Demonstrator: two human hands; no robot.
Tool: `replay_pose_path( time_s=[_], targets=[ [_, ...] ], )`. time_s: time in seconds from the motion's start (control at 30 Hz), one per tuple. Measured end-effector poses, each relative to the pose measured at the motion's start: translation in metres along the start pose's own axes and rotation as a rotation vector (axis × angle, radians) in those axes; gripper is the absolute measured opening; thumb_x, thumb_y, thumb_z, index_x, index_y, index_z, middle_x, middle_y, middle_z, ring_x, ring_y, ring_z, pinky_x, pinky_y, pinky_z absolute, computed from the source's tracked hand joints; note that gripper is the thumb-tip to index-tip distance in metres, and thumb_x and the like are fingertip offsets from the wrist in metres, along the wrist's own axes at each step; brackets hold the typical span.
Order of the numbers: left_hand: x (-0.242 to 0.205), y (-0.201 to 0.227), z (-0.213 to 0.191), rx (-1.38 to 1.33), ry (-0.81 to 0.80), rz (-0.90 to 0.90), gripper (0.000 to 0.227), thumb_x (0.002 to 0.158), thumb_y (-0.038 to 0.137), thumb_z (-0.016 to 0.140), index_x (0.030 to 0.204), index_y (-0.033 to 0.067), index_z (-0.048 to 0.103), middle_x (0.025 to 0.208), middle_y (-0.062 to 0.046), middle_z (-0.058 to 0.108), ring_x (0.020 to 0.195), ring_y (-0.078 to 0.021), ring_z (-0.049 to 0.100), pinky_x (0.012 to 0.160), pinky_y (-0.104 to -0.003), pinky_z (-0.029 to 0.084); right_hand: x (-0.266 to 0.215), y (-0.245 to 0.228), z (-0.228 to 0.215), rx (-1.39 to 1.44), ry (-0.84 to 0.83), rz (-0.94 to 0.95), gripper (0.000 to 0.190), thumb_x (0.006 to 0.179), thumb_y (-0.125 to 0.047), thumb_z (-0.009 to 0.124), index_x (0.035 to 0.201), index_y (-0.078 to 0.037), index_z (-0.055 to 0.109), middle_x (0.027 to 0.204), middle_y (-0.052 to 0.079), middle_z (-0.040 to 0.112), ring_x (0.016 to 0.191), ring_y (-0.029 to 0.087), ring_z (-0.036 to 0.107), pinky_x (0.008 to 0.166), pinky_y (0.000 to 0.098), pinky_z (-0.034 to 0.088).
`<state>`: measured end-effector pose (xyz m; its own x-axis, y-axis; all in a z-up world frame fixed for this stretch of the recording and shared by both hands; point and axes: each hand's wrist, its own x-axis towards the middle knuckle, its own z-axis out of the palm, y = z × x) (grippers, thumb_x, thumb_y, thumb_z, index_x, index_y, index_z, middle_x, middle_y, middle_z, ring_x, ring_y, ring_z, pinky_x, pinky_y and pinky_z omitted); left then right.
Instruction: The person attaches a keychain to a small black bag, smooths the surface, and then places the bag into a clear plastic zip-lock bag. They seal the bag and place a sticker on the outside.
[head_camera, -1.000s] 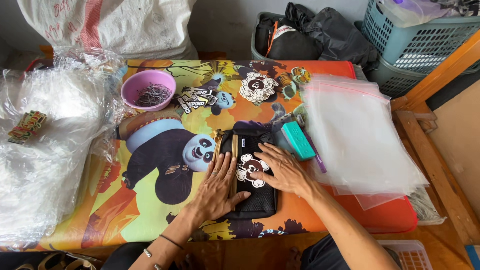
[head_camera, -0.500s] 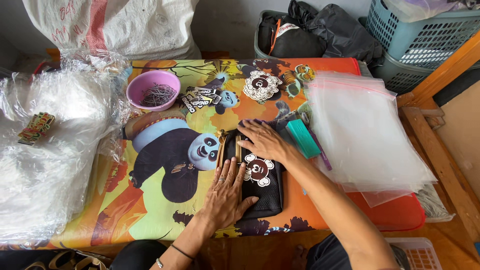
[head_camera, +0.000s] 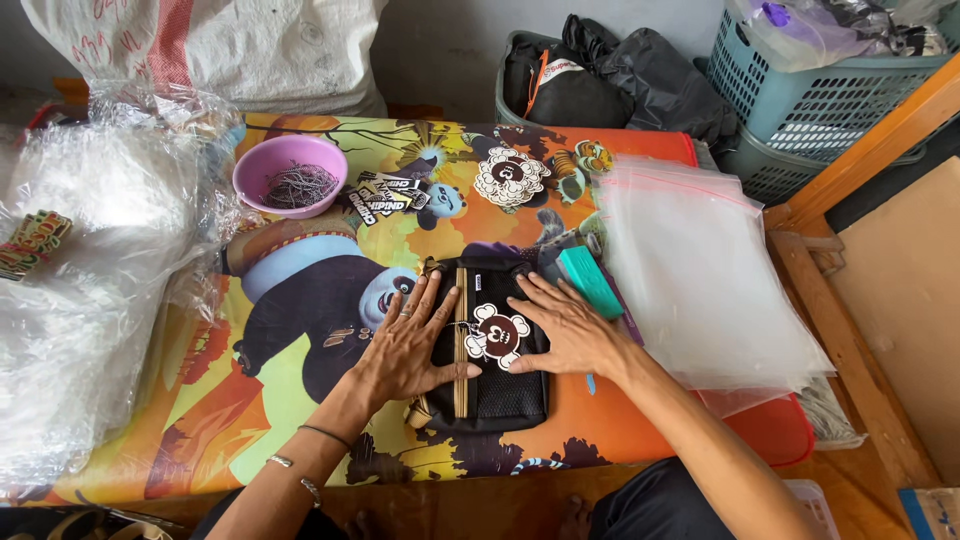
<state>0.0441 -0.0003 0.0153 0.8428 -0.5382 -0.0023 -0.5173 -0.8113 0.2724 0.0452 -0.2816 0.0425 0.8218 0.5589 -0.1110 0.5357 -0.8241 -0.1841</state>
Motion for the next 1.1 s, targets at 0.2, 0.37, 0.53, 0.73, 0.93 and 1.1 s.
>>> replay_pose_path(
  time_s=[0.2, 0.37, 0.53, 0.73, 0.93, 1.1],
  targets=[
    [-0.017, 0.022, -0.029, -0.088, -0.016, 0.001, 0.119, 0.081, 0.093, 0.046, 0.165, 0.0141, 0.017, 0.172, -0.020, 0.008, 0.158, -0.0350, 0.010, 0.126, -0.053, 0.008, -0.001, -0.009, -0.012, 0.054, 0.014, 0.018, 0.108, 0.077, -0.087, 0.061, 0.156, -0.017, 0.042, 0.163, 0.025, 0.033, 0.153, 0.040, 0.026, 0.123, 0.0592, 0.018],
    [-0.043, 0.023, -0.006, -0.102, -0.069, 0.022, 0.122, 0.079, 0.093, 0.052, 0.166, 0.0151, 0.014, 0.171, -0.021, 0.010, 0.157, -0.0362, 0.009, 0.125, -0.054, 0.009, -0.006, -0.009, 0.008, 0.055, 0.061, -0.026, 0.114, 0.075, -0.085, 0.065, 0.160, -0.016, 0.035, 0.162, 0.028, 0.031, 0.152, 0.044, 0.025, 0.121, 0.0625, 0.019],
    [-0.050, 0.020, 0.000, -0.080, -0.075, 0.021, 0.124, 0.080, 0.090, 0.058, 0.166, 0.0140, 0.013, 0.170, -0.022, 0.012, 0.157, -0.0374, 0.010, 0.125, -0.056, 0.011, -0.009, -0.005, 0.016, 0.074, 0.053, -0.035, 0.120, 0.073, -0.088, 0.064, 0.163, -0.017, 0.029, 0.164, 0.028, 0.028, 0.153, 0.044, 0.022, 0.120, 0.0636, 0.018],
    [-0.050, 0.024, -0.031, -0.186, -0.038, -0.049, 0.115, 0.084, 0.088, 0.050, 0.166, 0.0168, 0.015, 0.170, -0.022, 0.013, 0.156, -0.0358, 0.012, 0.126, -0.054, 0.011, -0.024, 0.001, -0.001, 0.212, 0.294, -0.074, 0.086, 0.090, -0.057, 0.070, 0.157, -0.011, 0.041, 0.160, 0.029, 0.034, 0.144, 0.050, 0.036, 0.116, 0.0664, 0.027],
    [-0.035, 0.009, -0.038, -0.156, 0.098, 0.010, 0.096, 0.093, 0.065, 0.061, 0.166, 0.0155, 0.023, 0.166, -0.024, 0.026, 0.152, -0.0425, 0.024, 0.120, -0.061, 0.024, -0.026, 0.060, 0.019, 0.152, 0.949, 0.056, 0.012, 0.096, -0.016, 0.073, 0.104, -0.024, 0.077, 0.084, -0.007, 0.071, 0.071, 0.017, 0.072, 0.061, 0.0277, 0.059],
    [-0.024, 0.005, -0.010, -0.158, 0.099, 0.049, 0.118, 0.075, 0.081, 0.071, 0.164, 0.0162, 0.028, 0.165, -0.021, 0.032, 0.153, -0.0391, 0.027, 0.121, -0.058, 0.024, -0.040, 0.056, -0.006, 0.048, 0.990, 0.081, 0.010, 0.094, -0.021, 0.077, 0.099, -0.015, 0.073, 0.080, 0.004, 0.072, 0.072, 0.025, 0.072, 0.064, 0.0363, 0.058]
  ],
)
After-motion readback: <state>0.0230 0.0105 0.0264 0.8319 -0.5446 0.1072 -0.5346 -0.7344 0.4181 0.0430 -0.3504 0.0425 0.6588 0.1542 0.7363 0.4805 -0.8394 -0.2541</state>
